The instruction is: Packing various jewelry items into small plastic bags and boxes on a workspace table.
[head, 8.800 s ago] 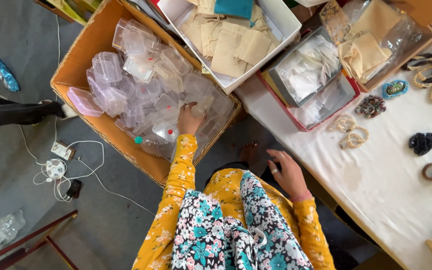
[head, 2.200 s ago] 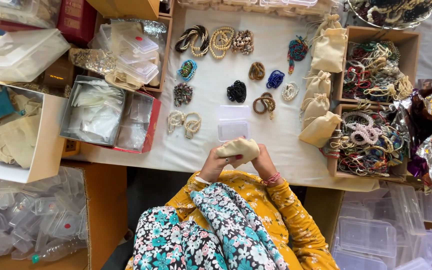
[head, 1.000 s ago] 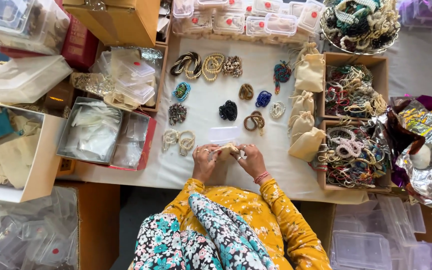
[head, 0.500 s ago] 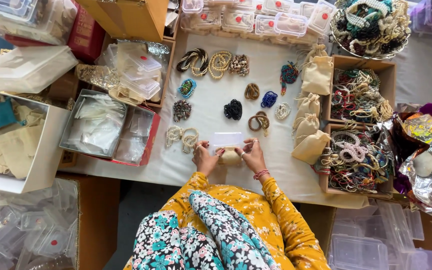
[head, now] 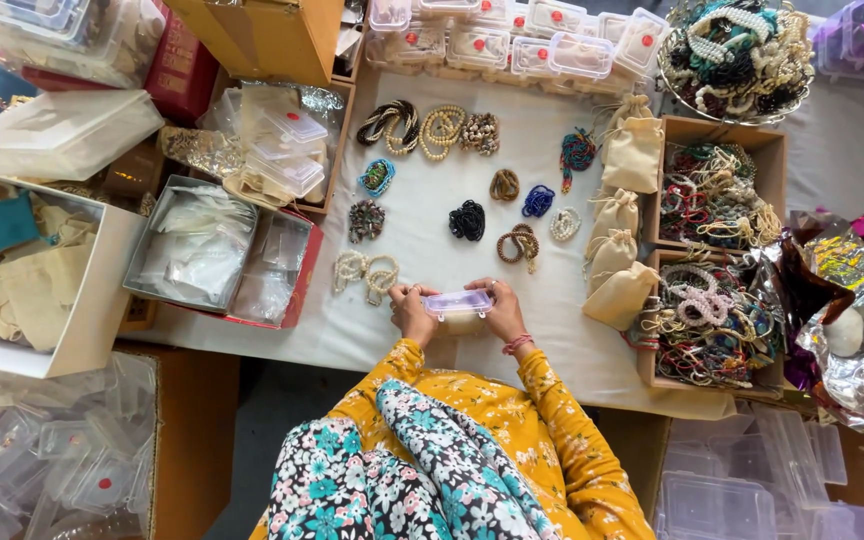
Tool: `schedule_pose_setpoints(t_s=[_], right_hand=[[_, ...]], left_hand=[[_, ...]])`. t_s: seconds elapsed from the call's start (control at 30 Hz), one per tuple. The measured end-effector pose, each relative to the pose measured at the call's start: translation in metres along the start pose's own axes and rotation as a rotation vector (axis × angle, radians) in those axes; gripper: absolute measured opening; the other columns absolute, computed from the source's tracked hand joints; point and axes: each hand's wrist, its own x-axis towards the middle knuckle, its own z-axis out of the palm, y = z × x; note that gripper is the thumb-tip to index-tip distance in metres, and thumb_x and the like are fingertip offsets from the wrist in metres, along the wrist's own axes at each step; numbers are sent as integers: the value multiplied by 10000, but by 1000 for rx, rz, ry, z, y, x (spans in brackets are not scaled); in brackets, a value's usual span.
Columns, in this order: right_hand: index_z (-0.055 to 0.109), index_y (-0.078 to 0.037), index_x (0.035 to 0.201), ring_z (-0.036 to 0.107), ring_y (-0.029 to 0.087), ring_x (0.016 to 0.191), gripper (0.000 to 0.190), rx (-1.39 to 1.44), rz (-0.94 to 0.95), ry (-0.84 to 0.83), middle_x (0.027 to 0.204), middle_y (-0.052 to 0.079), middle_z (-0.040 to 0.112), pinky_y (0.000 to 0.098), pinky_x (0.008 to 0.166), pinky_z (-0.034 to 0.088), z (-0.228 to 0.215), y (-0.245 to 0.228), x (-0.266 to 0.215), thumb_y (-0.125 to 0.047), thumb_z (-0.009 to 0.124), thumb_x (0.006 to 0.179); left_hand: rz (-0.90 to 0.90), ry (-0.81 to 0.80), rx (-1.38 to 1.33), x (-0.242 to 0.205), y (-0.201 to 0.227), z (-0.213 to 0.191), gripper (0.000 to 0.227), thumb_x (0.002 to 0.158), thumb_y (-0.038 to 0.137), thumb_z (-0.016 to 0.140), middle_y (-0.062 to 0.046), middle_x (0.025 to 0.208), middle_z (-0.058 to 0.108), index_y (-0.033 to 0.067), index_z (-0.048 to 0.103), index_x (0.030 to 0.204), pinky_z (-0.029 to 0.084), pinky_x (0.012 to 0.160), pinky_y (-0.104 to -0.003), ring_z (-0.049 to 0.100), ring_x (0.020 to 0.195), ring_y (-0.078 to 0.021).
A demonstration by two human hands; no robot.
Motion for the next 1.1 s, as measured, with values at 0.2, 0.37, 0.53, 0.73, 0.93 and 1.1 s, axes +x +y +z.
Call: schedule_pose_setpoints(t_s=[0.2, 0.37, 0.53, 0.73, 0.93, 1.1], right_hand=[[632, -112, 1305, 614, 102, 1017, 557, 363, 32, -362, 1221, 1, 537, 253, 910, 529, -20, -10, -9, -17, 726, 764], [686, -82, 1248, 618, 114, 917, 526, 388, 67, -319, 1185, 26, 577, 270, 849, 576, -8, 11, -5, -12, 745, 731], [686, -93, 1243, 613, 119, 896, 492, 290, -54, -190, 1105, 36, 667, 276, 777, 542, 5, 22, -14, -71, 809, 767], [691, -103, 1267, 633, 161, 937, 493, 225, -220, -55, 1121, 50, 630, 269, 786, 528, -2, 9, -26, -45, 712, 778], [710, -90, 1168, 657, 188, 964, 420, 214, -208, 23, 1085, 59, 645, 283, 805, 537, 0, 0, -27, -34, 715, 752], [719, -108, 1108, 677, 193, 861, 346, 186, -53, 31, 1018, 42, 658, 287, 755, 551, -3, -11, -28, -76, 770, 767]], left_hand=[[107, 57, -30, -2, -11, 2, 271, 680, 117, 798, -45, 1243, 469, 251, 720, 903, 415, 986, -498, 517, 1176, -329], [202, -5, -34, -4, -22, 0, 306, 754, 180, 796, -46, 1266, 549, 251, 707, 1038, 401, 1002, -529, 521, 1195, -344], [384, -104, -72, -12, -39, -7, 538, 745, 252, 817, -11, 1233, 658, 278, 636, 1252, 400, 1025, -507, 530, 1173, -333], [287, -131, -19, -5, -24, -6, 570, 686, 199, 809, 23, 1188, 693, 335, 655, 1218, 382, 1060, -469, 529, 1186, -291], [263, -184, -26, -17, -24, -9, 605, 692, 124, 722, 27, 1242, 647, 330, 622, 1252, 283, 1097, -490, 448, 1237, -271], [267, -100, 4, -11, -28, 4, 457, 746, 148, 730, 19, 1172, 674, 301, 669, 1173, 294, 1049, -486, 479, 1206, -280]])
